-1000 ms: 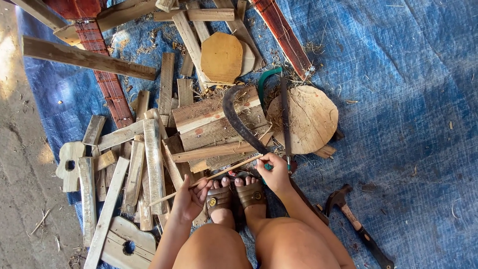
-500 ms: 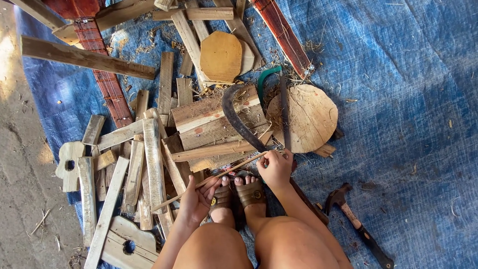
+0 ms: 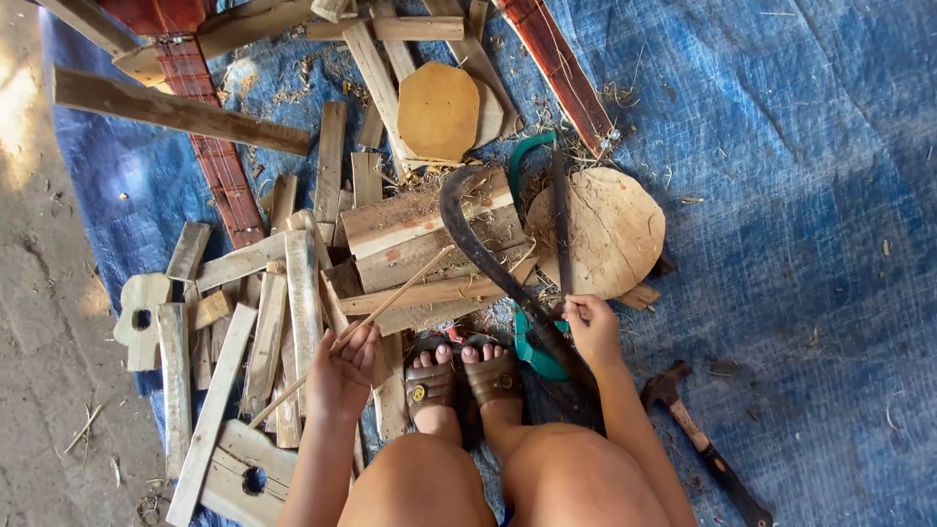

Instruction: Reinforcing a wooden instrument component by scraping it with a sickle and using a tensioning tool to secure wire or string.

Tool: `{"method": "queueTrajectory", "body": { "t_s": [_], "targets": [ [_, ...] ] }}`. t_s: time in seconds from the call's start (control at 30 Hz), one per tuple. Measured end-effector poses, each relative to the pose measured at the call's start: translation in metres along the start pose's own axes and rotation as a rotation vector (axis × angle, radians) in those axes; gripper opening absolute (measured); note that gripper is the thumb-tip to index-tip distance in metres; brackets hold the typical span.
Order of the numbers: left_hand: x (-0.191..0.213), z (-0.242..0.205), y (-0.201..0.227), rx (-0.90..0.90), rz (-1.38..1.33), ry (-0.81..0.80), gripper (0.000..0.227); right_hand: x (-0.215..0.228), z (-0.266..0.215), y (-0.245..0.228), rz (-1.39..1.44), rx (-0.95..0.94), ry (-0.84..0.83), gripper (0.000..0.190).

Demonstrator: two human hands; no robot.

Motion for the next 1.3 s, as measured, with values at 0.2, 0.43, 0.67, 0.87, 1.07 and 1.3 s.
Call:
{"method": "queueTrajectory", "body": {
  "t_s": [0.2,0.43,0.67,0.87,1.07,1.3],
  "targets": [
    [-0.002,0.000,-0.003,-0.049,-0.049,-0.016,0.047,-0.023,-0.005,0.014,-0.331,-0.082,-0.165,0.054],
    [0.009,0.024,0.021,-0.172,-0.277,-0.011,0.049,-0.051,-0.032,-0.022,-0.462,-0.041,-0.317,0.069],
    [0.032,0.027,0.012,-0.169,-0.262,0.050,0.070,-0.056,-0.017,0.019,-0.545,-0.057,-0.244,0.056],
    [-0.057,-0.035,0.026,-0.364,0.686,-0.275,0.033,0.003,0.003,0.045,-0.470,-0.128,-0.033,0.029],
    [-0.124,-0.021,-0.011,-1.310,1.864,-0.693,0.051,0.049,0.014,0.087,-0.345,-0.318,0.019,0.050],
    [-0.135,0.002,-0.024,-1.647,2.043,-0.716,0.048,0.066,0.023,0.124,-0.364,-0.383,0.075,0.053]
  ]
}}
Point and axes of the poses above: each hand's wrist, its own z-axis towards the middle knuckle, its own x-axis out of the back of the hand, y = z × x, the point moved 9 cm from there along z, towards the middle knuckle, and after that the axes turned 14 degrees about -x, right-handed, at the moved point
